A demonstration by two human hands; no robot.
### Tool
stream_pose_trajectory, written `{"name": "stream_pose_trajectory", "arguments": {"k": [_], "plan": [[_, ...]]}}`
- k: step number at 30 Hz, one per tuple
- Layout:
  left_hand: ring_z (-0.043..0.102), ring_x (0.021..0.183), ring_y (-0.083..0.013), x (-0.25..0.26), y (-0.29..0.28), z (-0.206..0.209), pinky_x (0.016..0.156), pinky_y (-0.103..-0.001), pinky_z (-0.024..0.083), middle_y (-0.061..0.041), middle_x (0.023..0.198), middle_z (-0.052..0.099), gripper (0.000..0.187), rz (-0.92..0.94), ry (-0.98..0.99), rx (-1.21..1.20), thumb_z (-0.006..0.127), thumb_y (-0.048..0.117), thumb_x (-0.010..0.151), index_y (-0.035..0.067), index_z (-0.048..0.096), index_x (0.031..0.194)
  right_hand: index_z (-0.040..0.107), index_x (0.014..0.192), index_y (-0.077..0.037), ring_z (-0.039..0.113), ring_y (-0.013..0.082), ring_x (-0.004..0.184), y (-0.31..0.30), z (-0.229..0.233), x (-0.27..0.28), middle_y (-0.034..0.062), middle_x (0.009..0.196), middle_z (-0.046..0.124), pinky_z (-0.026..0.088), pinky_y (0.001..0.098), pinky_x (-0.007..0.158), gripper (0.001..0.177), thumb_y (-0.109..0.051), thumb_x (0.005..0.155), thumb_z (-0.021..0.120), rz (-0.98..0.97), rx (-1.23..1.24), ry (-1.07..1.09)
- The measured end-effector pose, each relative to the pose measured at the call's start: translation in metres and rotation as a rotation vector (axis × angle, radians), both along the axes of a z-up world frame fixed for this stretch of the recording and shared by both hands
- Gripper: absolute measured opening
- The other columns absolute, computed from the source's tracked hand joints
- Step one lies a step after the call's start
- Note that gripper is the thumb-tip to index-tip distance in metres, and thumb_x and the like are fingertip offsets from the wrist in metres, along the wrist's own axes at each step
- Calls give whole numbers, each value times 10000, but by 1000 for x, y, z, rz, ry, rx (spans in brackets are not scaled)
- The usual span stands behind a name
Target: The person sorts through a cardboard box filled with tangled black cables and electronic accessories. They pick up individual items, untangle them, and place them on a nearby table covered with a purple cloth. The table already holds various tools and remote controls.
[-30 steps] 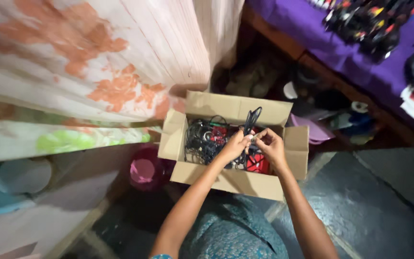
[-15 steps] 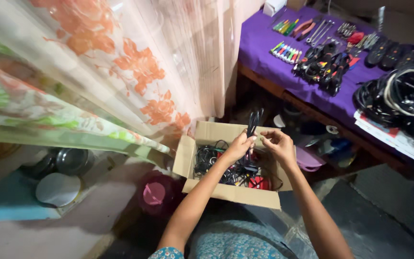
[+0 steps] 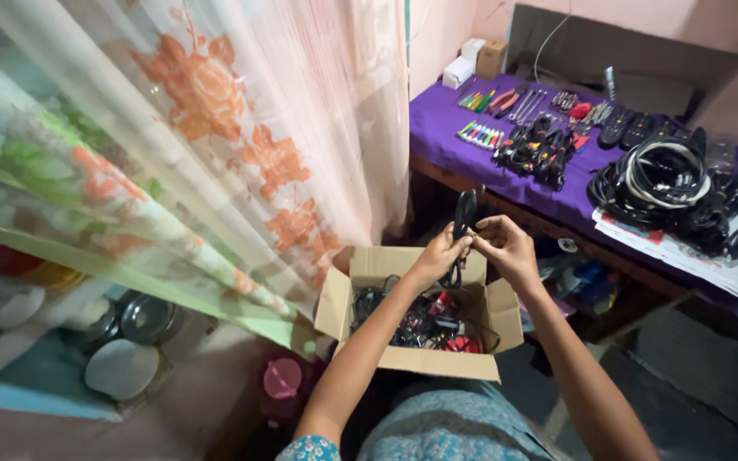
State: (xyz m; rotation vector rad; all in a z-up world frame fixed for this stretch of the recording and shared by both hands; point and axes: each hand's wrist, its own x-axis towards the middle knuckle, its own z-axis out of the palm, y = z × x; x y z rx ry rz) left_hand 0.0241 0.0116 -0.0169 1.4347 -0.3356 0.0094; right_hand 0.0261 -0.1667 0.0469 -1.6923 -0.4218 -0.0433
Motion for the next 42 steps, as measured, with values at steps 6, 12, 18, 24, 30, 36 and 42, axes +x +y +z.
{"name": "stream_pose_trajectory", "arguments": {"k": [6, 12, 18, 24, 30, 36, 42], "plan": [[523, 756, -50, -5, -20, 46, 676, -262, 499, 44, 835, 502, 150, -93, 45, -49, 552, 242, 1071, 99, 535, 1115, 712, 997, 11, 575, 65, 757, -34, 13, 11, -17, 837, 672, 463, 239, 676, 158, -82, 870, 721, 64, -4, 101], [532, 768, -84, -2, -50, 63, 710, -275, 503, 34, 849, 502, 195, -314, 18, -161, 603, 274, 1080, 101, 516, 1090, 576, 748, -49, 558, 198, 830, -77, 29, 42, 51, 821, 583, 476, 323, 842, 112, -161, 740, 578, 675, 835, 486], [517, 716, -75, 31, -93, 71, 657, -286, 507, 47, 798, 490, 252, -222, -109, 79, 553, 333, 1085, 91, 511, 1138, 582, 1314, 131, 499, 163, 726, -166, 40, 87, 101, 906, 581, 459, 306, 726, 435, -100, 952, 514, 1038, 1208, 565], [646, 702, -414, 63, -148, 70, 590, -493, 474, -215, 741, 649, 253, 121, -501, 809, 608, 181, 1007, 33, 487, 1174, 490, 1461, 95, 481, 130, 567, -236, 74, 120, 237, 1403, 629, 431, 250, 573, 675, -136, 831, 563, 920, 914, 454], [679, 760, -458, 63, -203, 78, 642, -584, 492, -222, 779, 695, 215, 274, -337, 1210, 605, 196, 952, 43, 514, 1072, 627, 1315, 65, 465, 79, 555, -266, 110, 116, 176, 1276, 669, 411, 230, 529, 640, -85, 702, 516, 700, 167, 202], [688, 759, -398, 80, -228, 55, 640, -519, 525, -178, 778, 705, 212, 533, -291, 1195, 635, 197, 932, 68, 567, 1086, 736, 1103, -2, 605, 111, 828, -259, 114, 99, 108, 973, 663, 502, 247, 750, 437, -73, 722, 535, 772, -167, -236], [535, 771, -100, 79, -213, 70, 718, -269, 493, 30, 871, 509, 90, 27, -154, -215, 573, 171, 1108, 92, 535, 1092, 700, 890, 59, 600, 123, 737, -274, 41, 119, 113, 909, 636, 486, 259, 685, 195, -13, 813, 536, 971, 63, 118]]}}
